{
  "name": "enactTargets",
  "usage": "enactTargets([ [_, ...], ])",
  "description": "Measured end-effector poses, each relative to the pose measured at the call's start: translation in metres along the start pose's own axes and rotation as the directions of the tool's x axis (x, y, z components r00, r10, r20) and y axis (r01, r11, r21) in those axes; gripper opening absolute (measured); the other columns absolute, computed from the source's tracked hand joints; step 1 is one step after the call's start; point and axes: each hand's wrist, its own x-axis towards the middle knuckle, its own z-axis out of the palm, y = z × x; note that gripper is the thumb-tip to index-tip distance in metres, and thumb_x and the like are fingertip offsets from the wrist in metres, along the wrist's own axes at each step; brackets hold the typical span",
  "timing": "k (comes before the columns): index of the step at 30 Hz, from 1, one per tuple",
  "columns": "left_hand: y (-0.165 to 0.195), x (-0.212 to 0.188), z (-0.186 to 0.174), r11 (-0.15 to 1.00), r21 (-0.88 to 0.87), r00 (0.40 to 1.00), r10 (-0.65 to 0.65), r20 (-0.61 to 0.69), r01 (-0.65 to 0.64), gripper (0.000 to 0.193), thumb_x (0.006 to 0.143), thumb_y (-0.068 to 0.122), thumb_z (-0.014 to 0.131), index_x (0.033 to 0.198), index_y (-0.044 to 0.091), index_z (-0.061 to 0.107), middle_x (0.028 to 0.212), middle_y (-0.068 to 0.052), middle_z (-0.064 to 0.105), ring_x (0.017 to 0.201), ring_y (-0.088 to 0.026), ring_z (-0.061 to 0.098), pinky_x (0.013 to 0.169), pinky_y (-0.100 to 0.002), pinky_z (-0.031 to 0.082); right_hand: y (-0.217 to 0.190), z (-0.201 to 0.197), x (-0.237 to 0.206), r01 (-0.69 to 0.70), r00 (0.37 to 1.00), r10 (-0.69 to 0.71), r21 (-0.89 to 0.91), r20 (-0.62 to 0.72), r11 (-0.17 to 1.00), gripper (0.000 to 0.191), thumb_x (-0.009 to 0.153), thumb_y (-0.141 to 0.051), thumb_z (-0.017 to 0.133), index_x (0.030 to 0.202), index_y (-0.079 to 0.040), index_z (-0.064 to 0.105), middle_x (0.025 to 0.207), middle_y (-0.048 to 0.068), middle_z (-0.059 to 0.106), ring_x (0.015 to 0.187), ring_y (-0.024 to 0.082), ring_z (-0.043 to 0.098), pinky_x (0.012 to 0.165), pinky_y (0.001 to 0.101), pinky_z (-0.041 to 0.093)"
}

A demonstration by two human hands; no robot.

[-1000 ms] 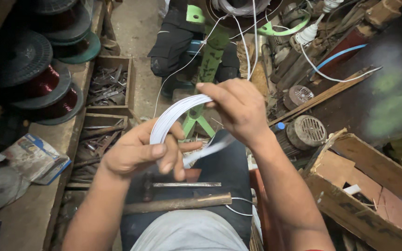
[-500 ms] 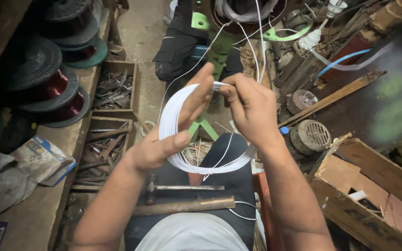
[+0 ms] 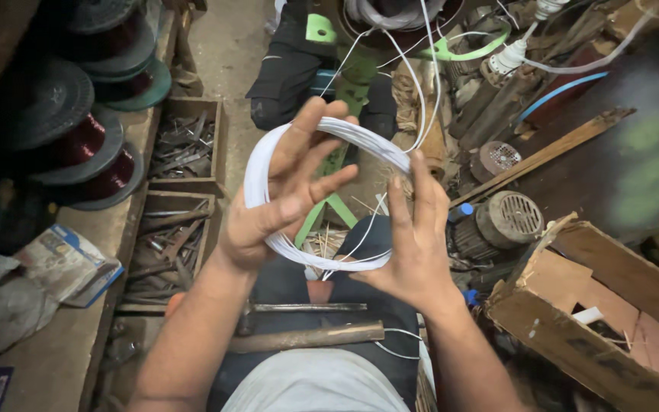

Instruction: The person sits at a green winding stand and first works a wooden rod, then loops a length of white wire by hand into a coil. They place the coil onto the reel of the stand, thread the wire end, and use a long wooden stick to wind and guide the wire onto the reel, tucking the end in place.

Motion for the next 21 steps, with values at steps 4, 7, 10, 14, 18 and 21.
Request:
enactTargets([
  [4,-0.014,0.009,-0.008,0.995,-0.015,0.974,0.09,-0.207,-0.095,0.08,0.101,0.023,0.072,0.166,0.015,0.026,0.155,-0.021,0.04,0.119,-0.026,0.048,0.099,-0.035,0.049,0.008,-0.001,0.0,-0.149,0.989,0.151,0.121,-0.007,0.981,0.104,0.089,-0.042,0.09,0.164,-0.008,0.028,0.163,0.01,0.049,0.144,0.035,0.054,0.115,0.0542,0.047],
  [7,-0.015,0.012,-0.017,0.995,0.031,0.954,0.104,-0.282,-0.1,0.081,0.104,0.033,0.069,0.17,0.017,0.025,0.149,-0.02,0.041,0.123,-0.028,0.048,0.09,-0.033,0.047,0.003,-0.005,0.011,-0.04,0.997,0.049,0.147,-0.057,0.988,0.102,0.087,-0.037,0.09,0.16,-0.005,0.027,0.158,0.012,0.053,0.141,0.033,0.055,0.116,0.0515,0.047],
  [10,-0.013,0.013,-0.02,0.99,0.129,0.978,0.085,-0.193,-0.061,0.082,0.108,0.052,0.058,0.171,0.018,0.017,0.16,-0.019,0.037,0.146,-0.032,0.044,0.116,-0.04,0.039,-0.011,-0.015,0.025,0.051,0.997,-0.062,-0.199,-0.051,0.979,0.108,0.064,-0.045,0.087,0.15,-0.003,0.035,0.142,0.026,0.054,0.13,0.045,0.053,0.105,0.0537,0.042],
  [14,-0.008,0.01,-0.012,0.975,0.22,0.995,0.027,-0.098,-0.005,0.083,0.111,0.066,0.041,0.169,0.02,0.003,0.173,-0.02,0.025,0.16,-0.036,0.033,0.137,-0.048,0.021,-0.034,-0.021,0.028,0.114,0.987,-0.132,-0.183,-0.091,0.976,0.078,0.074,-0.046,0.078,0.136,-0.007,0.052,0.121,0.02,0.065,0.112,0.04,0.06,0.099,0.0486,0.044],
  [18,0.003,0.006,-0.005,0.991,0.131,1.0,-0.003,-0.021,0.006,0.08,0.113,0.06,0.042,0.17,0.021,0.001,0.176,-0.018,0.016,0.164,-0.036,0.024,0.139,-0.049,0.014,-0.039,-0.008,0.018,-0.041,0.998,0.029,0.227,0.056,0.973,0.032,0.089,-0.027,0.081,0.111,-0.007,0.068,0.095,0.009,0.068,0.089,0.031,0.064,0.086,0.042,0.049],
  [21,0.011,0.004,-0.006,0.971,0.241,1.0,-0.01,-0.002,0.01,0.08,0.114,0.057,0.045,0.171,0.023,0.0,0.178,-0.014,0.011,0.167,-0.032,0.018,0.139,-0.046,0.012,-0.032,0.004,0.013,-0.056,0.998,0.057,0.187,0.0,0.981,0.022,0.089,-0.023,0.08,0.1,-0.008,0.069,0.083,0.008,0.064,0.077,0.03,0.06,0.075,0.0424,0.045],
])
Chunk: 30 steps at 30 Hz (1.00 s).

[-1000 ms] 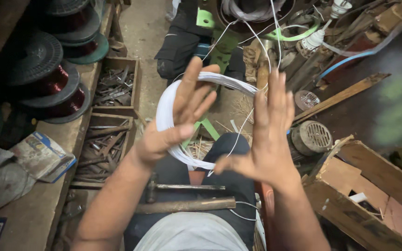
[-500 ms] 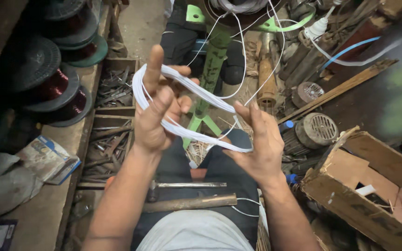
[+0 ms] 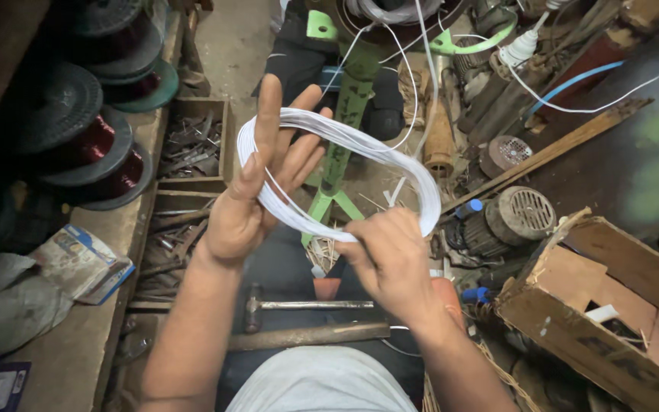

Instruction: The person sits at a green winding stand and first works a wooden rod, then loops a length of white wire by hand into a coil. They place the coil onto the reel of the stand, thread the wire end, and use a long wooden stick to wind and guide the wire onto the reel, tucking the end in place.

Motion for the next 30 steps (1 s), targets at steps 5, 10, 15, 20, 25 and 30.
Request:
enactTargets([
  [5,-0.01,0.0,-0.001,0.999,-0.009,0.988,0.033,-0.148,-0.035,0.08,0.113,0.052,0.052,0.172,0.018,0.011,0.176,-0.016,0.014,0.165,-0.034,0.021,0.143,-0.049,0.015,0.005,0.0,0.004,0.002,1.0,-0.003,-0.064,-0.006,0.998,0.024,0.089,-0.025,0.08,0.101,-0.007,0.069,0.082,0.008,0.065,0.078,0.03,0.063,0.075,0.043,0.047],
  [10,-0.013,-0.004,-0.006,0.996,0.021,0.979,0.084,-0.188,-0.081,0.079,0.112,0.049,0.053,0.172,0.018,0.013,0.178,-0.015,0.016,0.166,-0.033,0.021,0.142,-0.051,0.014,0.021,-0.019,0.02,-0.002,0.956,-0.029,-0.106,-0.293,0.994,0.034,0.094,-0.023,0.074,0.12,-0.004,0.064,0.115,0.014,0.069,0.113,0.032,0.064,0.102,0.0433,0.049],
  [15,-0.012,-0.009,-0.005,0.991,0.015,0.975,0.135,-0.177,-0.135,0.076,0.111,0.046,0.054,0.168,0.021,0.011,0.176,-0.014,0.018,0.165,-0.034,0.021,0.139,-0.051,0.011,0.086,-0.016,0.041,-0.37,0.838,0.546,0.735,-0.001,0.568,0.043,0.099,-0.019,0.063,0.139,-0.008,0.052,0.134,0.002,0.061,0.124,0.019,0.057,0.107,0.0354,0.044],
  [20,-0.013,-0.013,-0.012,0.946,0.088,0.886,0.323,-0.333,-0.312,0.071,0.116,0.051,0.048,0.169,0.025,0.01,0.172,-0.014,0.02,0.162,-0.033,0.021,0.137,-0.05,0.011,0.127,-0.011,0.021,-0.114,0.867,0.437,0.95,0.238,-0.291,0.018,0.118,-0.013,0.059,0.119,0.005,0.061,0.103,0.012,0.065,0.111,0.03,0.061,0.107,0.0421,0.046],
  [25,-0.006,0.0,-0.038,0.938,0.219,0.866,0.334,-0.373,-0.267,0.069,0.118,0.041,0.046,0.171,0.014,0.012,0.174,-0.014,0.023,0.164,-0.029,0.025,0.14,-0.046,0.015,0.078,-0.032,0.011,-0.4,0.876,0.297,0.916,0.38,0.007,0.031,0.106,-0.017,0.06,0.127,0.005,0.063,0.118,0.022,0.073,0.11,0.032,0.068,0.1,0.0434,0.052],
  [30,-0.008,0.024,-0.031,0.999,0.04,0.989,-0.021,-0.145,0.027,0.068,0.113,0.035,0.041,0.168,0.007,0.014,0.174,-0.014,0.026,0.16,-0.028,0.032,0.135,-0.045,0.023,0.035,-0.032,0.054,0.172,0.984,-0.169,-0.074,0.049,0.982,0.043,0.091,-0.013,0.071,0.133,-0.011,0.06,0.134,0.021,0.063,0.12,0.039,0.059,0.104,0.046,0.046],
])
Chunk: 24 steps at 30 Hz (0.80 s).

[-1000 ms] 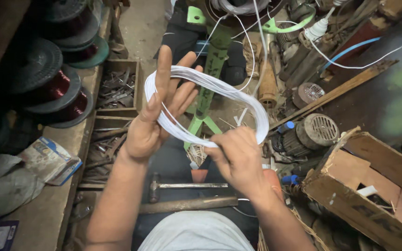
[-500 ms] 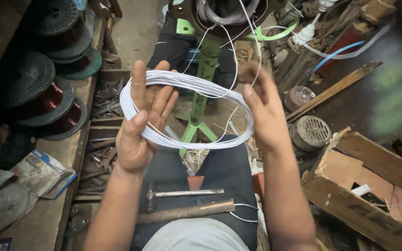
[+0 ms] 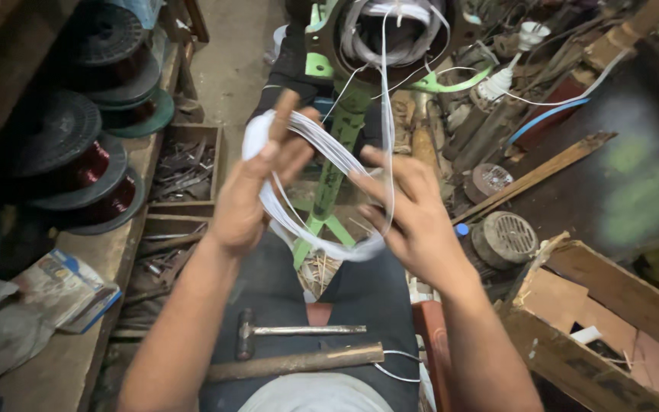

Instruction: The person sits at a green winding stand and first works a wooden rod, then loops a length of white wire by hand into a coil. They place the coil onto the reel of the stand, thread the wire end, and use a long wooden stick to wind and guide the wire onto the reel, tucking the end in place.

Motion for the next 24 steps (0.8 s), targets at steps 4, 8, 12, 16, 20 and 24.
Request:
enactTargets([
  [4,0.001,0.008,0.017,0.975,-0.194,0.991,-0.092,0.095,0.109,0.066,0.112,0.034,0.038,0.168,0.009,0.015,0.171,-0.014,0.029,0.156,-0.026,0.034,0.133,-0.043,0.023,-0.004,0.007,0.013,-0.066,0.998,0.06,-0.247,-0.034,0.967,0.054,0.09,-0.016,0.077,0.141,-0.009,0.061,0.13,0.014,0.064,0.117,0.036,0.062,0.101,0.047,0.046],
  [8,0.006,0.01,0.017,0.977,-0.181,0.985,-0.086,0.148,0.112,0.064,0.113,0.034,0.034,0.169,0.008,0.018,0.17,-0.018,0.034,0.155,-0.027,0.036,0.133,-0.043,0.025,0.005,0.0,0.002,-0.112,0.992,0.096,-0.244,-0.079,0.963,0.049,0.091,-0.004,0.071,0.14,-0.012,0.063,0.123,0.01,0.068,0.113,0.032,0.065,0.1,0.0429,0.051],
  [12,0.007,0.011,0.017,0.948,-0.239,0.961,-0.159,0.226,0.212,0.065,0.112,0.034,0.033,0.169,0.009,0.017,0.168,-0.021,0.036,0.152,-0.031,0.041,0.131,-0.044,0.027,0.022,-0.001,0.001,-0.232,0.968,0.219,-0.103,-0.123,0.967,0.033,0.101,-0.011,0.071,0.133,-0.014,0.065,0.109,0.011,0.073,0.101,0.031,0.068,0.092,0.0398,0.054],
  [16,0.005,0.021,0.024,0.919,-0.307,0.95,-0.165,0.265,0.245,0.065,0.112,0.036,0.032,0.169,0.012,0.015,0.166,-0.025,0.037,0.153,-0.033,0.041,0.13,-0.045,0.029,0.021,-0.001,-0.002,-0.346,0.935,0.353,0.147,-0.027,0.927,0.033,0.107,-0.012,0.058,0.14,-0.009,0.061,0.115,0.016,0.072,0.1,0.03,0.074,0.091,0.0364,0.056],
  [20,0.011,0.032,0.023,0.929,-0.252,0.94,-0.2,0.275,0.271,0.067,0.11,0.039,0.036,0.169,0.013,0.016,0.167,-0.024,0.035,0.154,-0.032,0.04,0.129,-0.045,0.028,0.007,-0.017,-0.003,-0.396,0.918,0.396,0.186,0.038,0.899,0.041,0.106,-0.019,0.057,0.145,-0.006,0.056,0.118,0.015,0.072,0.106,0.03,0.073,0.094,0.0371,0.055],
  [24,0.01,0.039,0.025,0.943,-0.234,0.957,-0.183,0.227,0.236,0.069,0.107,0.037,0.044,0.166,0.009,0.02,0.166,-0.021,0.036,0.151,-0.032,0.043,0.127,-0.046,0.031,-0.005,-0.03,0.002,-0.111,0.992,0.114,-0.051,0.061,0.993,0.054,0.093,-0.02,0.07,0.142,-0.003,0.055,0.133,0.02,0.067,0.124,0.039,0.058,0.106,0.0466,0.046],
])
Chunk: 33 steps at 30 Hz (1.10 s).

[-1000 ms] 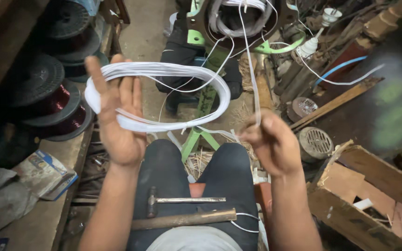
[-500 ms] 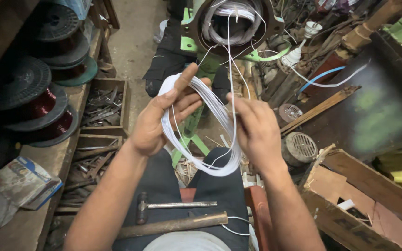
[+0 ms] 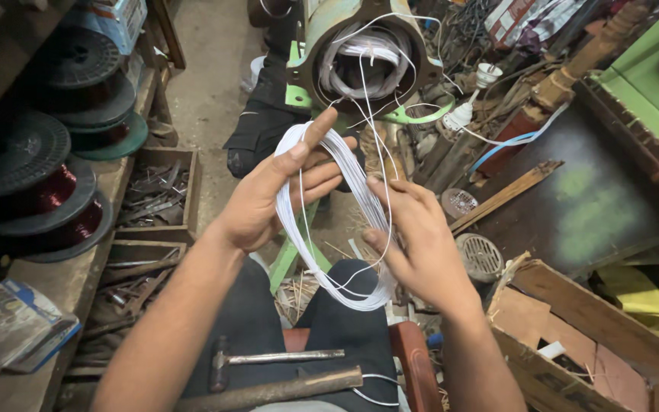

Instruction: The person sits at a green winding stand and first works a wooden rod, then loops a length of white wire by hand into a coil. They place the coil onto the reel of the stand, thread the wire end, and use a long wooden stick to wind and guide the wire onto the reel, tucking the end in place.

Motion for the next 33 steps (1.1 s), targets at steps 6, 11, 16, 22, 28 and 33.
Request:
enactTargets([
  [6,-0.018,0.0,-0.002,0.991,-0.134,0.998,0.002,-0.059,-0.01,0.051,0.109,0.029,0.053,0.142,-0.009,0.046,0.154,-0.02,0.05,0.139,-0.035,0.052,0.125,-0.049,0.038,0.002,0.017,-0.006,-0.111,0.992,0.1,-0.143,-0.082,0.983,0.053,0.092,-0.005,0.07,0.143,-0.007,0.058,0.122,0.017,0.066,0.119,0.036,0.058,0.104,0.0463,0.047],
  [11,-0.035,-0.008,-0.014,0.981,-0.184,0.994,0.044,-0.097,-0.061,0.053,0.109,0.038,0.052,0.145,-0.001,0.053,0.152,-0.013,0.054,0.144,-0.023,0.051,0.13,-0.044,0.035,0.02,0.022,-0.008,-0.127,0.95,0.067,-0.182,-0.304,0.975,0.021,0.106,-0.009,0.075,0.125,-0.008,0.066,0.105,0.013,0.064,0.106,0.031,0.058,0.095,0.0413,0.048],
  [16,-0.05,-0.009,-0.024,0.957,-0.27,0.991,0.074,-0.111,-0.102,0.056,0.11,0.047,0.052,0.134,-0.003,0.061,0.141,-0.016,0.056,0.136,-0.022,0.053,0.127,-0.044,0.036,0.018,0.038,0.0,-0.144,0.927,0.105,-0.083,-0.361,0.986,0.008,0.109,-0.01,0.079,0.112,-0.005,0.073,0.097,0.011,0.064,0.094,0.028,0.06,0.083,0.0366,0.049],
  [22,-0.05,-0.014,-0.022,0.988,0.054,0.987,0.15,-0.058,-0.147,0.049,0.104,0.033,0.06,0.129,-0.008,0.05,0.159,-0.016,0.043,0.145,-0.029,0.046,0.13,-0.049,0.034,0.027,0.049,0.007,-0.146,0.944,0.102,-0.119,-0.314,0.982,0.011,0.107,-0.008,0.076,0.117,-0.005,0.073,0.1,0.012,0.066,0.094,0.031,0.061,0.081,0.0383,0.048],
  [28,-0.04,-0.016,-0.011,0.996,-0.025,0.996,0.084,-0.027,-0.085,0.071,0.106,0.026,0.051,0.166,0.001,0.024,0.17,-0.017,0.035,0.153,-0.032,0.043,0.135,-0.048,0.029,0.011,0.058,-0.003,-0.163,0.953,0.14,-0.068,-0.27,0.984,0.026,0.105,-0.005,0.065,0.131,-0.007,0.065,0.125,0.016,0.068,0.12,0.033,0.064,0.103,0.0416,0.05],
  [33,-0.035,-0.006,-0.009,0.997,-0.07,0.997,0.045,0.067,-0.04,0.067,0.114,0.035,0.039,0.171,0.009,0.014,0.175,-0.014,0.027,0.159,-0.03,0.038,0.138,-0.046,0.026,-0.008,0.05,-0.019,-0.124,0.977,0.021,-0.482,-0.214,0.867,0.047,0.092,-0.009,0.072,0.138,-0.009,0.06,0.122,0.011,0.067,0.126,0.04,0.055,0.098,0.0541,0.039],
])
